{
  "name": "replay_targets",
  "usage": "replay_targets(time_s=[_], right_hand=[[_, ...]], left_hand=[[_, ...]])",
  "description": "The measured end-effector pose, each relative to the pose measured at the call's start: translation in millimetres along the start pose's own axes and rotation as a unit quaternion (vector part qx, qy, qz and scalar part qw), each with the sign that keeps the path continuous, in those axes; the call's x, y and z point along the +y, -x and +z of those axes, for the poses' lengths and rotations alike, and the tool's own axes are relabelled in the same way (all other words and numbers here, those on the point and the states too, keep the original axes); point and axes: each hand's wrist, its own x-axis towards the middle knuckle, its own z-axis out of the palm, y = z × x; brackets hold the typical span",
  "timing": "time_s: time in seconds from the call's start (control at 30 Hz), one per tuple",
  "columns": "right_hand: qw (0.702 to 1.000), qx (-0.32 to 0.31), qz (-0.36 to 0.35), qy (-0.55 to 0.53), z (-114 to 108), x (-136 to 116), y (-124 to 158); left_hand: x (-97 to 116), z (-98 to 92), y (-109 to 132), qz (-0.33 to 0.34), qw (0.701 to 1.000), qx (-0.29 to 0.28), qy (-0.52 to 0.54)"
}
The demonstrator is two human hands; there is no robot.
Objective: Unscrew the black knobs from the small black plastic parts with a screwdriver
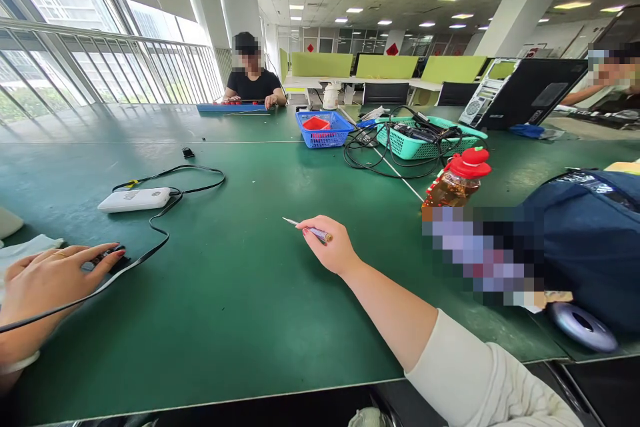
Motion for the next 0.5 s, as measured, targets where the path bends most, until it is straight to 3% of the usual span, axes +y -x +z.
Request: replay_targets(time_s=[0.17, 0.3, 0.5], right_hand=[[1.0, -0.001, -0.002, 0.002, 0, 0, 0], [1.0, -0.004, -0.001, 0.003, 0, 1, 0], [1.0, -0.006, 0.0, 0.011, -1, 0, 0]], left_hand=[[-13, 5.4, -5, -0.044, 0.996, -0.009, 0.079], [-32, 15.5, -11, -0.092, 0.986, -0.056, 0.127], [-45, 31.7, -13, -0.041, 0.988, -0.099, 0.113]])
